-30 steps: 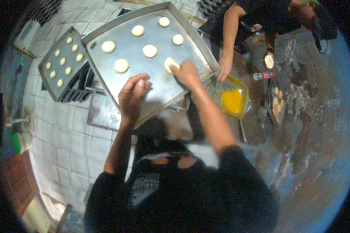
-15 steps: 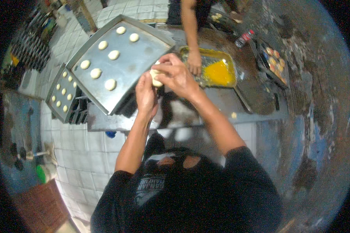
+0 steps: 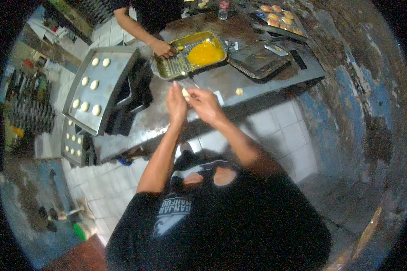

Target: The person dips rounds of dough into a yellow liquid mixture and places them onto a metal baking tray alongside other dough rounds, then moves the full tray to a stack.

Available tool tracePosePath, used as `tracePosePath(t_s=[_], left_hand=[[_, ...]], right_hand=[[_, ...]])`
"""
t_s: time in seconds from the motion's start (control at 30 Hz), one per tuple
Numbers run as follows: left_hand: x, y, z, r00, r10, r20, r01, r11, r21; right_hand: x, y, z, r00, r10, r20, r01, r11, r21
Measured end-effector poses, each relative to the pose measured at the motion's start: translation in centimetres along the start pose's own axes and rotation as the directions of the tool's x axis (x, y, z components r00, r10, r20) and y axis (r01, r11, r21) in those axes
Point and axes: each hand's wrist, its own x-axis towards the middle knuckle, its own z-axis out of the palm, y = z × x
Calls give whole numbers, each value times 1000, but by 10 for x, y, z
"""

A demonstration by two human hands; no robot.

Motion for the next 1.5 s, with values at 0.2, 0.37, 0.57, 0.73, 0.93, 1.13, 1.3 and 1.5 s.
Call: tracePosePath(t_s=[0.2, 0.37, 0.57, 0.73, 0.93, 1.13, 1.3, 1.5], left_hand=[[-15, 26, 52, 969, -216, 123, 234, 958, -163], [-12, 0, 52, 982, 93, 166, -107, 991, 78], [-38, -81, -5, 859, -454, 237, 414, 888, 202], [-52, -118, -34, 856, -476, 202, 494, 869, -43], [23, -82, -62, 886, -402, 232, 431, 898, -91], [115, -78, -71, 931, -285, 227, 269, 958, 100], [174, -82, -81, 966, -167, 196, 140, 980, 145], [245, -88, -69, 968, -140, 209, 89, 968, 235]], right_hand=[[-13, 13, -41, 959, -108, -263, 124, 991, 45], [-21, -27, -70, 986, -3, -168, 39, 976, 216], [-23, 8, -46, 998, 63, -31, -70, 861, -504], [1, 51, -2, 924, -311, 221, 381, 705, -598], [112, 132, -13, 964, -258, -70, 160, 767, -622], [172, 197, -14, 998, 2, -65, -56, 524, -850], [193, 118, -29, 999, -49, -12, 17, 556, -831], [265, 125, -50, 998, -26, -51, -42, 259, -965]])
